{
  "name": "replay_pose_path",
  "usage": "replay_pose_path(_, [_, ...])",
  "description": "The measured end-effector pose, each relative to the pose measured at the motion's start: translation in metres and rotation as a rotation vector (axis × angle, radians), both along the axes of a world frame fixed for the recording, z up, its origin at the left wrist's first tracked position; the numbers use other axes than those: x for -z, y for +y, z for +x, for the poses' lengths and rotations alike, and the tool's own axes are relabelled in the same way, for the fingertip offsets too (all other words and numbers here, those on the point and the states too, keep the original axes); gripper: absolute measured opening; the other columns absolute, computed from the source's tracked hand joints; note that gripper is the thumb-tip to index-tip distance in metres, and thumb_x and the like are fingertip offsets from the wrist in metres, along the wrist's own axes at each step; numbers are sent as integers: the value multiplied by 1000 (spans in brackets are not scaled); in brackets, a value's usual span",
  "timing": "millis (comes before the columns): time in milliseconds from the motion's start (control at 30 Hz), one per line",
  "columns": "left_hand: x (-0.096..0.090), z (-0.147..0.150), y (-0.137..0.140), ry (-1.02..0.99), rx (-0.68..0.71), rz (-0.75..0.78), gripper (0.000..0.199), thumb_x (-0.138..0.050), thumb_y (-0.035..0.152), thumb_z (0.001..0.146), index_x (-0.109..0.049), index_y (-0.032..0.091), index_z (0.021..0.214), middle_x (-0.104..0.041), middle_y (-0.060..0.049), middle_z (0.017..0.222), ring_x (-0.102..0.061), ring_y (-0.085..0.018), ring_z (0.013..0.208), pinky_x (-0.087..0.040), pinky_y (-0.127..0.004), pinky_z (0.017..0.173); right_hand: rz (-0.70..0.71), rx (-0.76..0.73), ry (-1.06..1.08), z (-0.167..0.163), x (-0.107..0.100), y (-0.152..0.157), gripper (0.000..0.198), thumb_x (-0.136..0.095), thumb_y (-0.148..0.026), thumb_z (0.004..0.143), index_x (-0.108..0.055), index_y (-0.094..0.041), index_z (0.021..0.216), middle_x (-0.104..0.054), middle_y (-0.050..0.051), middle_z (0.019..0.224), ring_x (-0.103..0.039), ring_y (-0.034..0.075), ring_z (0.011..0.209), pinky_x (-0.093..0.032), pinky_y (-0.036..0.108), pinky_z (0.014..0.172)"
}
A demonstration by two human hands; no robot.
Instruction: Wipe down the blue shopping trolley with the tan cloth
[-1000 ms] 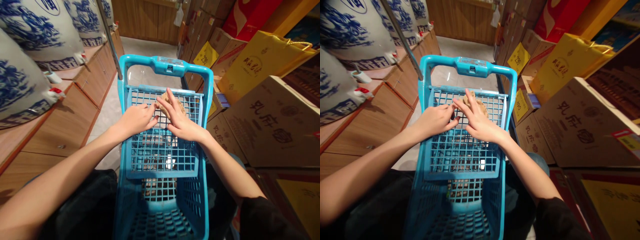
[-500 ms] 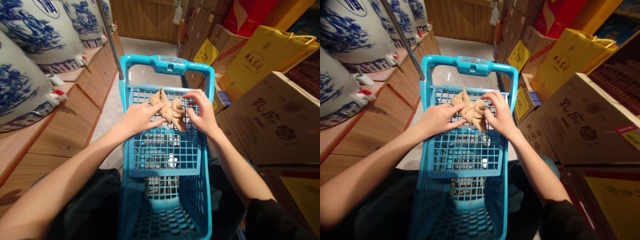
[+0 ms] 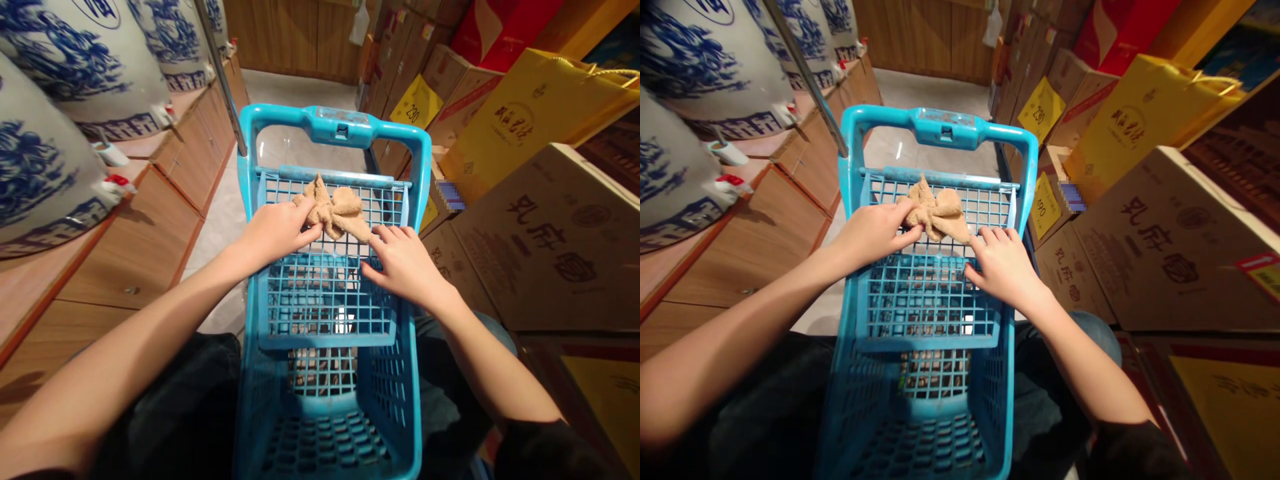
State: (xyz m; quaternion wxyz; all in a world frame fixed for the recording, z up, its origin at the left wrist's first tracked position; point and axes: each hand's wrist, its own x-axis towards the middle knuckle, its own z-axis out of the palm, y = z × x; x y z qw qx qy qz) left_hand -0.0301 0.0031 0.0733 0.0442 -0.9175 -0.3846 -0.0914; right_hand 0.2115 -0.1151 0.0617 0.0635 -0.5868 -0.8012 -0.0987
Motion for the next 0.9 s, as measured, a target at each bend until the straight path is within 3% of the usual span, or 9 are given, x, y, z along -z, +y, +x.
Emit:
replay_pose_path(300, [-1,-5,-1,-116,-26,-28,47,-57,47,99,-72,22,137,-83,-7,96,-78,-27,86,-52,-33,76,71,32,198,6,17,7,25,-65,-40,88,-73,-21,102,-74,11,109,-64,31,105,-40,45,94])
replay_pose_path(500, [-41,-31,7,-61,156,-184,41,-56,43,100,-74,30,135,-82,-2,115,-76,-25,99,-56,-34,85,78,-12,298,14,19,7,28,-64,-41,88,-77,-23,104,-76,9,110,-67,29,103,-38,44,93])
replay_pose_path(600, [-55,-41,13,-148,76,-59,39,-51,32,102,-74,28,133,-80,-3,123,-74,-25,107,-57,-39,93,97,-16,331,16,21,8,27,-65,-42,88,-78,-24,103,-76,8,108,-67,29,103,-39,45,94])
replay_pose_path(733, [-33,-34,14,-156,2,15,47,-41,20,101,-70,19,138,-70,-13,141,-65,-32,130,-55,-49,109,120,-14,340,16,23,8,26,-66,-43,88,-78,-24,101,-76,7,108,-67,29,104,-39,45,94])
replay_pose_path(833, [-4,-26,11,-157,119,-1,47,-51,34,103,-64,16,145,-54,-18,160,-50,-38,148,-47,-59,120,120,-13,336,17,23,8,25,-67,-43,88,-77,-25,102,-77,7,108,-68,29,105,-40,46,95])
replay_pose_path(900, [7,-25,11,-172,215,-18,45,-53,34,104,-63,18,145,-49,-17,164,-45,-37,153,-43,-58,125,117,-10,335,17,23,8,24,-67,-43,88,-77,-25,102,-77,7,108,-68,29,105,-40,46,95])
